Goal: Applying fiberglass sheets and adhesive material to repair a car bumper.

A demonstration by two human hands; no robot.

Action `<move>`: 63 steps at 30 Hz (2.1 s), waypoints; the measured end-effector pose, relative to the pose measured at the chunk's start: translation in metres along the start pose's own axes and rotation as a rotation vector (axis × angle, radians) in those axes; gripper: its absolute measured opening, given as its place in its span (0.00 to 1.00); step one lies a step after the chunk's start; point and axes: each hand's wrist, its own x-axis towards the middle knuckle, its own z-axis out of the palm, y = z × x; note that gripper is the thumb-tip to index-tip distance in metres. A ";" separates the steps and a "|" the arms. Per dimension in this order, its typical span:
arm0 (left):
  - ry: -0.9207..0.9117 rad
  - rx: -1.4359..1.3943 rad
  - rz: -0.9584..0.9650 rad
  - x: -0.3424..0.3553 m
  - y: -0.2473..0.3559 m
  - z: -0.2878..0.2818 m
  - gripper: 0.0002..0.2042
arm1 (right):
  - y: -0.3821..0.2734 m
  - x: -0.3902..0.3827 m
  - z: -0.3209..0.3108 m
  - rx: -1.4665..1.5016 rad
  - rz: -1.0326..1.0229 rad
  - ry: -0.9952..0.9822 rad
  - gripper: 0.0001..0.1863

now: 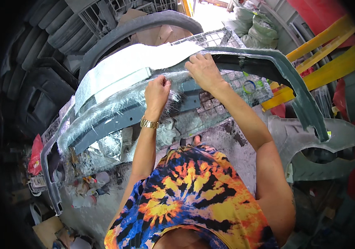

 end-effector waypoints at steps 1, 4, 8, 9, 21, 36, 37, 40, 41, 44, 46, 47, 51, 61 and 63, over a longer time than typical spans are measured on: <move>0.016 0.032 0.007 0.001 0.000 0.002 0.11 | 0.001 0.001 0.002 0.002 0.003 -0.004 0.11; 0.064 0.097 -0.013 0.002 -0.001 0.007 0.12 | 0.000 0.002 0.003 -0.022 0.035 -0.007 0.13; 0.065 0.127 0.006 -0.002 0.002 -0.001 0.12 | 0.002 -0.007 -0.018 0.058 0.096 0.137 0.16; 0.061 0.153 0.034 -0.008 0.003 -0.009 0.10 | 0.005 -0.011 -0.024 0.113 0.111 0.216 0.17; -0.177 -0.027 0.230 0.004 0.013 0.002 0.08 | 0.016 -0.006 0.001 0.037 0.214 -0.148 0.35; -0.191 -0.170 0.239 -0.018 0.028 -0.037 0.08 | 0.003 -0.016 -0.034 0.318 0.235 -0.002 0.37; -0.231 -0.293 0.174 -0.025 0.040 -0.049 0.08 | -0.005 -0.024 -0.047 0.611 0.274 0.019 0.32; -0.270 -0.530 0.115 -0.040 0.051 -0.059 0.09 | -0.029 -0.051 -0.042 1.395 0.506 -0.368 0.25; -0.271 -0.558 0.111 -0.041 0.049 -0.056 0.09 | -0.045 -0.056 -0.030 1.491 0.375 -0.236 0.19; -0.273 -0.575 0.095 -0.045 0.031 -0.053 0.11 | -0.043 -0.061 -0.024 1.456 0.404 -0.442 0.16; -0.578 -0.406 0.062 -0.050 -0.004 -0.056 0.14 | -0.032 -0.065 -0.022 1.444 0.444 -0.356 0.14; -0.652 -0.498 0.005 -0.056 -0.008 -0.061 0.14 | -0.023 -0.069 -0.031 1.319 0.435 -0.417 0.12; -0.684 -0.566 0.166 -0.059 -0.003 -0.066 0.14 | -0.027 -0.072 -0.036 1.074 0.141 -0.422 0.13; -0.259 -0.515 0.354 -0.098 0.011 -0.060 0.09 | -0.079 -0.093 -0.032 1.160 0.404 -0.073 0.14; -0.192 -0.567 0.340 -0.105 0.013 -0.061 0.08 | -0.085 -0.094 -0.031 1.165 0.404 -0.038 0.14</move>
